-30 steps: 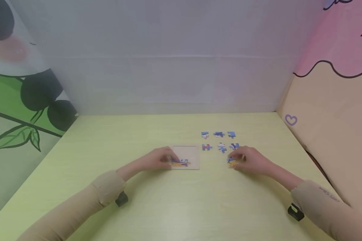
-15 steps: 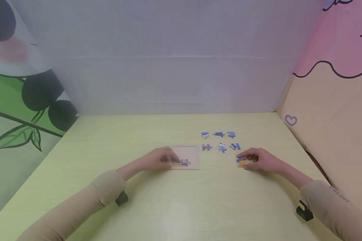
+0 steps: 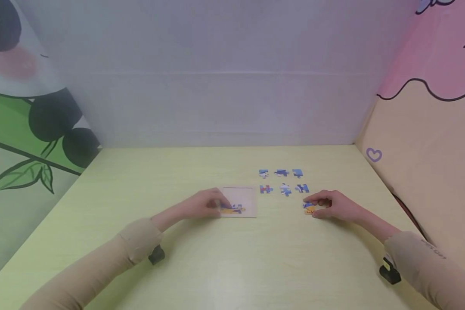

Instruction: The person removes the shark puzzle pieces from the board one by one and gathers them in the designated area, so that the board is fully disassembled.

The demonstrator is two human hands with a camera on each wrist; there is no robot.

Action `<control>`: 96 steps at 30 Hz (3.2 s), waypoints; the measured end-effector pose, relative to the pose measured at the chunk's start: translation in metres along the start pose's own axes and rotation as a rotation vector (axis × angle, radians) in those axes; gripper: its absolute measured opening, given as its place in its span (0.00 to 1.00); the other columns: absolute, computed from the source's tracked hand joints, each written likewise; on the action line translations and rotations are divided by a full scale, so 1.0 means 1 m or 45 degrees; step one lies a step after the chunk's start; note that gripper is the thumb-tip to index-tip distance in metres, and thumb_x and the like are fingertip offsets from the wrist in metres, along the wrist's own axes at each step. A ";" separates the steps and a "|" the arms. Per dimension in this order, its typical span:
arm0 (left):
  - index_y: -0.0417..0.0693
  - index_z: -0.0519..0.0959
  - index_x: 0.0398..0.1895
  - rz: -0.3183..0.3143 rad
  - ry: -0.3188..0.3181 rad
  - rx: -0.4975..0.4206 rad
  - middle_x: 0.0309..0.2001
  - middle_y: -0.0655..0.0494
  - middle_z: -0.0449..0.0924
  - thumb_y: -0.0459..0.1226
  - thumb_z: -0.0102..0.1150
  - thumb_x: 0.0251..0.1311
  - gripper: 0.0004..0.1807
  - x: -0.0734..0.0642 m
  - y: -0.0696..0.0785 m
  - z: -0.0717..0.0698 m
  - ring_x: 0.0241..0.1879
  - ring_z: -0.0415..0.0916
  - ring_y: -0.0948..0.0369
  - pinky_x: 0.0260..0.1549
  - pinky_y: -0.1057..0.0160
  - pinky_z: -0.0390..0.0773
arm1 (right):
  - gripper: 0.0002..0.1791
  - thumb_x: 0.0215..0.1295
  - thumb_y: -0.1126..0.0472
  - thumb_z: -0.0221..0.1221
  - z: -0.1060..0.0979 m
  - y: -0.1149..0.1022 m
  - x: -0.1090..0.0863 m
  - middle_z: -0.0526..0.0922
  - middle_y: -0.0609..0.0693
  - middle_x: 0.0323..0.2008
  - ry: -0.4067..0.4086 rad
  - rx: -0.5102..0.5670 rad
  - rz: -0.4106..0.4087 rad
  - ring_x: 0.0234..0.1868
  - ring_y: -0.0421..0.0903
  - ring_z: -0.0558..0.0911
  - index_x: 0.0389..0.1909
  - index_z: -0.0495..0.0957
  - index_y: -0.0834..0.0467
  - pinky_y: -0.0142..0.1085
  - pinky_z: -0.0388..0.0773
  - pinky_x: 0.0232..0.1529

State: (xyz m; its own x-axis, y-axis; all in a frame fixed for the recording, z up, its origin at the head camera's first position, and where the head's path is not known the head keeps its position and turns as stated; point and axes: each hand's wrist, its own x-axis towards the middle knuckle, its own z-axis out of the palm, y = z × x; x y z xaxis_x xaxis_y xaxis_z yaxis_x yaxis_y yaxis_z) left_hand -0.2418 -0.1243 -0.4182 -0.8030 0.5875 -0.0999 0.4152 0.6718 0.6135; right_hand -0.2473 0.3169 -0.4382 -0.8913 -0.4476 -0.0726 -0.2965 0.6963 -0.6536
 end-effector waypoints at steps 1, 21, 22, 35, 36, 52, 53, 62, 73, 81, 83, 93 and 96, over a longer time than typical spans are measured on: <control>0.56 0.84 0.50 -0.001 -0.001 -0.001 0.52 0.56 0.77 0.32 0.66 0.58 0.17 0.000 0.000 0.000 0.50 0.73 0.59 0.56 0.56 0.74 | 0.24 0.56 0.53 0.70 0.000 0.000 0.000 0.82 0.51 0.51 0.001 -0.002 -0.005 0.36 0.37 0.70 0.56 0.82 0.51 0.28 0.70 0.34; 0.52 0.82 0.48 -0.043 0.038 0.029 0.50 0.56 0.79 0.34 0.68 0.57 0.15 -0.001 0.003 0.001 0.44 0.72 0.60 0.49 0.60 0.72 | 0.34 0.50 0.54 0.73 0.005 -0.042 -0.003 0.80 0.58 0.50 -0.002 -0.301 -0.029 0.50 0.55 0.76 0.59 0.77 0.60 0.47 0.74 0.51; 0.52 0.82 0.47 -0.047 0.044 0.032 0.49 0.56 0.79 0.34 0.68 0.57 0.14 -0.001 0.003 0.002 0.43 0.72 0.60 0.48 0.61 0.72 | 0.34 0.49 0.55 0.74 0.006 -0.048 -0.002 0.80 0.59 0.49 0.011 -0.322 -0.025 0.50 0.57 0.75 0.59 0.77 0.61 0.50 0.73 0.51; 0.50 0.82 0.41 -0.012 0.074 0.051 0.49 0.55 0.78 0.34 0.69 0.56 0.10 -0.004 0.004 0.001 0.43 0.70 0.60 0.48 0.62 0.71 | 0.30 0.55 0.60 0.70 0.049 -0.111 0.038 0.81 0.58 0.53 0.163 -0.234 -0.162 0.54 0.57 0.77 0.61 0.76 0.60 0.51 0.74 0.52; 0.50 0.82 0.40 -0.014 0.074 0.051 0.48 0.55 0.78 0.34 0.69 0.56 0.10 -0.004 0.004 0.001 0.43 0.71 0.60 0.48 0.62 0.71 | 0.30 0.56 0.60 0.69 0.053 -0.115 0.043 0.82 0.57 0.53 0.162 -0.229 -0.185 0.54 0.57 0.77 0.61 0.76 0.60 0.51 0.74 0.53; 0.49 0.83 0.41 0.000 0.079 0.037 0.48 0.53 0.80 0.33 0.69 0.54 0.11 -0.006 0.009 0.000 0.45 0.73 0.58 0.50 0.58 0.73 | 0.23 0.55 0.61 0.70 0.107 -0.141 0.084 0.85 0.49 0.51 0.025 -0.224 -0.351 0.54 0.47 0.81 0.54 0.82 0.57 0.44 0.75 0.58; 0.49 0.83 0.41 0.001 0.089 0.037 0.49 0.53 0.79 0.33 0.70 0.54 0.11 -0.005 0.009 0.000 0.46 0.73 0.58 0.51 0.58 0.73 | 0.22 0.54 0.62 0.70 0.107 -0.143 0.084 0.86 0.49 0.50 0.024 -0.244 -0.364 0.53 0.47 0.82 0.52 0.82 0.58 0.44 0.76 0.56; 0.54 0.84 0.40 -0.098 0.154 0.031 0.47 0.49 0.72 0.35 0.73 0.51 0.12 -0.006 0.010 0.002 0.46 0.69 0.57 0.49 0.57 0.71 | 0.21 0.53 0.68 0.68 0.104 -0.156 0.088 0.85 0.52 0.48 -0.063 -0.235 -0.317 0.45 0.44 0.78 0.51 0.82 0.61 0.38 0.76 0.49; 0.56 0.85 0.39 -0.137 0.136 0.029 0.45 0.51 0.75 0.36 0.73 0.50 0.12 -0.007 0.006 -0.002 0.42 0.70 0.58 0.44 0.62 0.71 | 0.20 0.52 0.71 0.67 0.099 -0.169 0.088 0.78 0.53 0.43 -0.133 -0.151 -0.277 0.42 0.44 0.78 0.48 0.81 0.61 0.35 0.78 0.46; 0.56 0.86 0.38 -0.138 0.141 0.021 0.45 0.52 0.74 0.36 0.74 0.49 0.12 -0.006 0.006 -0.001 0.41 0.70 0.58 0.43 0.62 0.70 | 0.17 0.53 0.69 0.67 0.096 -0.166 0.094 0.85 0.49 0.41 -0.175 -0.112 -0.231 0.38 0.40 0.79 0.46 0.84 0.60 0.32 0.78 0.42; 0.56 0.86 0.38 -0.148 0.139 0.021 0.45 0.52 0.74 0.36 0.74 0.50 0.11 -0.007 0.007 -0.002 0.41 0.70 0.58 0.43 0.62 0.70 | 0.17 0.54 0.68 0.67 0.096 -0.165 0.096 0.85 0.49 0.41 -0.178 -0.120 -0.238 0.38 0.40 0.79 0.46 0.84 0.60 0.32 0.78 0.42; 0.57 0.85 0.37 -0.181 0.130 0.001 0.44 0.53 0.73 0.37 0.74 0.51 0.11 -0.006 0.003 0.000 0.41 0.69 0.58 0.43 0.62 0.70 | 0.16 0.55 0.66 0.69 0.096 -0.166 0.094 0.83 0.49 0.41 -0.168 -0.148 -0.249 0.40 0.41 0.79 0.46 0.85 0.58 0.32 0.78 0.42; 0.57 0.85 0.36 -0.178 0.127 0.001 0.44 0.52 0.73 0.37 0.74 0.51 0.10 -0.006 0.003 0.000 0.41 0.69 0.58 0.42 0.63 0.70 | 0.16 0.54 0.66 0.69 0.096 -0.166 0.094 0.83 0.49 0.40 -0.168 -0.148 -0.259 0.40 0.41 0.78 0.46 0.85 0.58 0.32 0.77 0.41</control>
State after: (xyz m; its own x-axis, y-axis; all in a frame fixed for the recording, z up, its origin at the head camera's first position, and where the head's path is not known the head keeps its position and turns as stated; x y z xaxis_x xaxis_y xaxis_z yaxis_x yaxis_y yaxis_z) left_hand -0.2360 -0.1255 -0.4153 -0.8913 0.4409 -0.1058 0.2969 0.7439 0.5987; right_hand -0.2489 0.1053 -0.4086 -0.7590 -0.6491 -0.0509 -0.5094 0.6407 -0.5745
